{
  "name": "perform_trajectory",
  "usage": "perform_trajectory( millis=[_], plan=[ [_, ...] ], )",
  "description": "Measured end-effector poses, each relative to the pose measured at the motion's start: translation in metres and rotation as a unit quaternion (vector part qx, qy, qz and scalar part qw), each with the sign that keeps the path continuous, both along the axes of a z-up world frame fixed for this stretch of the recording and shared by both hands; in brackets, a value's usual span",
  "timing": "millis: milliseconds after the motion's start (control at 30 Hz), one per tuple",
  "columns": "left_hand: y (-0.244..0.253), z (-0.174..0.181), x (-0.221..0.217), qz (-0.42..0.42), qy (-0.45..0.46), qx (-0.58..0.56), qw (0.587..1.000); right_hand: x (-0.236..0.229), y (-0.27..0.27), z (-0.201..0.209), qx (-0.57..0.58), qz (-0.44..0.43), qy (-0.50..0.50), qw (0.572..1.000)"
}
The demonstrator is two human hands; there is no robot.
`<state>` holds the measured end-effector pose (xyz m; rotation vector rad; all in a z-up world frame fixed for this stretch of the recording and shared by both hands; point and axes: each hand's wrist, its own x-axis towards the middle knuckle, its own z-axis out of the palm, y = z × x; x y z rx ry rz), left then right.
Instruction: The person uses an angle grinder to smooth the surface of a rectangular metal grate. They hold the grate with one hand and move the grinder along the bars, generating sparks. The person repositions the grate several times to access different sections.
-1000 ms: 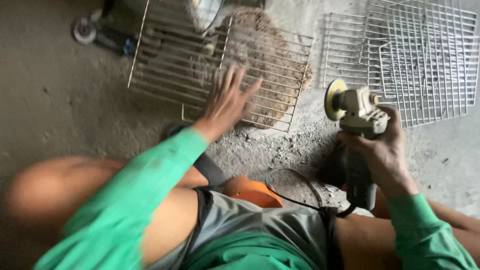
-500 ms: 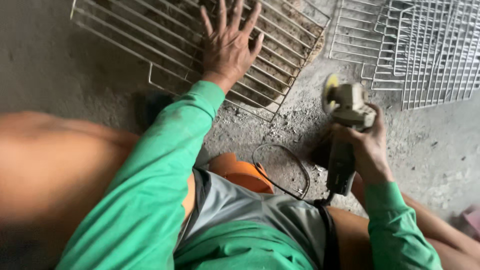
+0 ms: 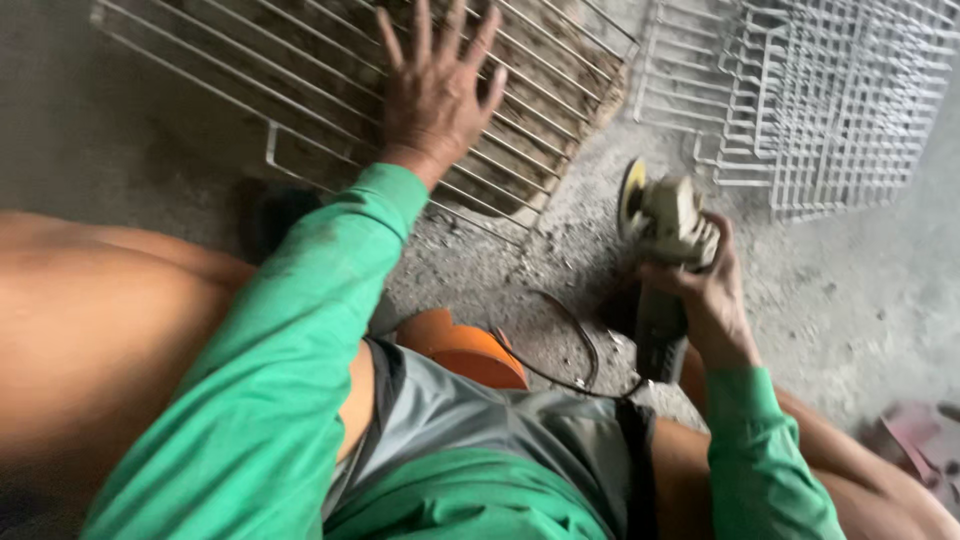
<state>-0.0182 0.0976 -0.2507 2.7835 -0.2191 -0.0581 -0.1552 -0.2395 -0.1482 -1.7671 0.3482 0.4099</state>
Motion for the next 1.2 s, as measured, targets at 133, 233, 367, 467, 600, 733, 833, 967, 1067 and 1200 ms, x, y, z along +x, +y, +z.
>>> perform_trajectory(
  millis=[133,233,367,467,600,733,833,967,1067,1200],
  plan=[
    [0.0,-0.009,0.002,0.004,-0.053,0.0,0.999,-0.006,0.022,-0.01,-0.107,0.072,-0.014,0.992],
    [-0.002,-0.01,0.002,-0.004,-0.088,0.008,0.996,-0.016,0.036,-0.02,-0.24,0.135,-0.074,0.958],
    [0.001,-0.003,-0.005,-0.009,-0.037,-0.008,0.999,-0.027,0.056,-0.019,-0.377,0.267,-0.242,0.853],
    [0.001,0.001,0.004,-0.016,-0.074,0.015,0.997,-0.007,0.065,-0.016,-0.356,0.276,-0.284,0.846],
    [0.001,-0.003,-0.004,-0.016,-0.02,-0.038,0.999,0.052,0.059,-0.019,-0.49,0.22,-0.259,0.803],
    [0.002,-0.002,0.005,-0.023,-0.056,-0.006,0.998,0.079,0.05,-0.011,-0.391,0.261,-0.364,0.804],
    [0.001,-0.008,0.001,-0.021,-0.063,0.0,0.998,0.051,0.05,-0.006,-0.42,0.354,-0.188,0.815],
    [0.001,-0.013,0.001,-0.028,0.005,-0.026,0.999,0.064,0.041,-0.016,-0.419,0.31,-0.26,0.813],
    [0.001,-0.01,0.001,-0.027,0.039,-0.043,0.998,0.103,0.029,-0.029,-0.404,0.238,-0.313,0.826],
    [0.003,-0.008,0.004,-0.034,-0.026,-0.013,0.999,0.108,0.034,-0.024,-0.575,0.379,-0.291,0.664]
  ],
)
